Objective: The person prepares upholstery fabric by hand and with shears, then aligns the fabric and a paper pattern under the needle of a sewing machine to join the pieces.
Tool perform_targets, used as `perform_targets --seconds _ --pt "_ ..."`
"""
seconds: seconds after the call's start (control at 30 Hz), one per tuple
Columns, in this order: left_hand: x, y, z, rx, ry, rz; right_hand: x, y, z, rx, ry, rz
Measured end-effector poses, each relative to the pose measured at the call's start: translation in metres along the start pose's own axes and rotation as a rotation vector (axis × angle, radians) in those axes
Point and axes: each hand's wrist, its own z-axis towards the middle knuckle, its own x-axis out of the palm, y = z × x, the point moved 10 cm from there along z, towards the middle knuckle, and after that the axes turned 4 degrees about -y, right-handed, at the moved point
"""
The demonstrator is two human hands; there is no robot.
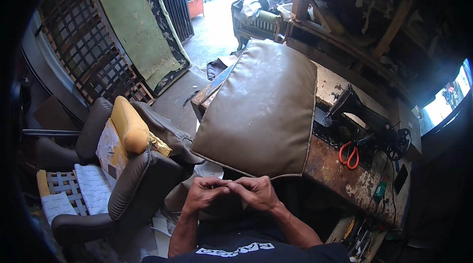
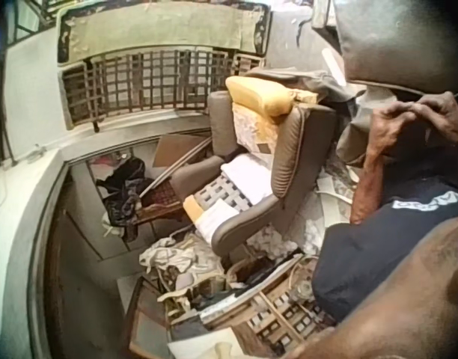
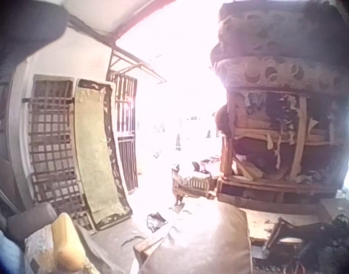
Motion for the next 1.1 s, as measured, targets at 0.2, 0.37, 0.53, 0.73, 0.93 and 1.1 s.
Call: perform_targets --seconds 0.2,0.37,0.53,0.73,0.93,1.1 --pt "-0.052 -0.001 0.002 -0.088 -0.265 -0.038 -0.227 -0.016 -0.021 0.055 -0.937 -0.574" --pt "-0.05 -0.014 0.018 -0.062 -0.256 -0.086 -0.359 -0.098 -0.067 0.602 -0.939 -1.326" --pt "-0.046 -0.001 0.021 -0.075 -0.24 -0.16 -0.408 -0.152 -0.078 0.636 -0.828 -1.257" --pt "-0.053 0.002 0.01 -0.094 -0.234 -0.21 -0.312 -0.117 -0.08 0.411 -0.827 0.132" --pt "-0.04 0.009 0.014 -0.153 -0.175 -0.143 -0.061 -0.048 -0.045 0.362 -0.181 0.199" --pt "-0.036 0.004 0.009 -0.121 -0.154 -0.129 -0.004 0.011 -0.017 -0.143 0.118 -0.386"
